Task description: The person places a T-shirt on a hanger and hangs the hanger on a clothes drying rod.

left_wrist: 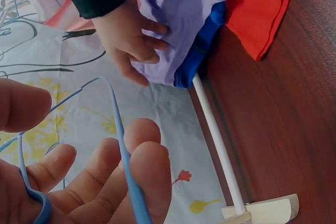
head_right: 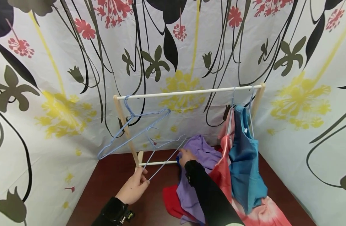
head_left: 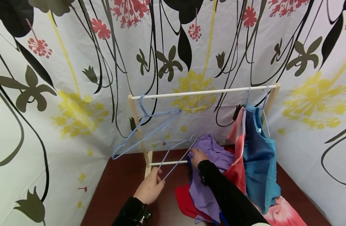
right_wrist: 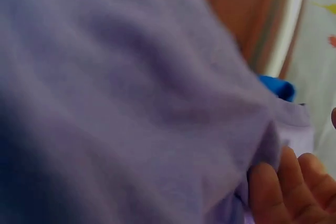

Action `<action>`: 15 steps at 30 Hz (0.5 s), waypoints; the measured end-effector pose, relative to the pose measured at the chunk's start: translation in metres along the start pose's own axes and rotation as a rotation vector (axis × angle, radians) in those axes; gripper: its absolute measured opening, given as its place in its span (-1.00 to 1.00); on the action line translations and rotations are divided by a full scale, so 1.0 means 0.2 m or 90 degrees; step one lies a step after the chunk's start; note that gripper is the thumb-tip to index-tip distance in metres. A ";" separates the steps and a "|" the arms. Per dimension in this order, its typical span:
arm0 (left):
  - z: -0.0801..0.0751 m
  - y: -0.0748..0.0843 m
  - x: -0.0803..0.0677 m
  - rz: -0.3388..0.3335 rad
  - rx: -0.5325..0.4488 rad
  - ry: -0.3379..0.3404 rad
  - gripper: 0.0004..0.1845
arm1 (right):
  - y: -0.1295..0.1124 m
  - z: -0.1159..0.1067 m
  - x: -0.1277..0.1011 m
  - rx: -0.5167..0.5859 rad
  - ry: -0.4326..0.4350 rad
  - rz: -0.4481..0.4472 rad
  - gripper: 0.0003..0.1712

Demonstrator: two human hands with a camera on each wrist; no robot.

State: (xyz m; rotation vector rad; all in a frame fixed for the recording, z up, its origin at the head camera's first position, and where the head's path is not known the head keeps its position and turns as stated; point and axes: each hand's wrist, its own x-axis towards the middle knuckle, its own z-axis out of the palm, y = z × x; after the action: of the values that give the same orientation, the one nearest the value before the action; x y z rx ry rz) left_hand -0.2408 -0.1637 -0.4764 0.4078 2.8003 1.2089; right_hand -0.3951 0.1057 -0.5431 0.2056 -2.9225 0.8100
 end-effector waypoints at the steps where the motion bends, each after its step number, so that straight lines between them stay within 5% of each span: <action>1: 0.01 0.00 0.00 0.002 -0.003 0.000 -0.63 | 0.01 0.00 0.00 -0.013 -0.008 0.004 -0.39; 8: 0.03 -0.03 -0.01 -0.010 -0.002 0.000 -0.62 | 0.08 0.08 0.01 -0.064 -0.071 0.030 -0.18; 15: 0.04 -0.05 0.01 -0.029 -0.006 -0.004 -0.63 | 0.13 0.12 0.04 -0.069 -0.020 0.016 -0.47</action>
State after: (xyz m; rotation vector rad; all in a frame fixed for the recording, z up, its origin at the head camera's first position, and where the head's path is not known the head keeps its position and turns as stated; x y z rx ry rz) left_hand -0.2428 -0.1640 -0.4882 0.3440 2.7816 1.2083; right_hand -0.4081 0.1147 -0.5766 0.1737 -2.9942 0.6547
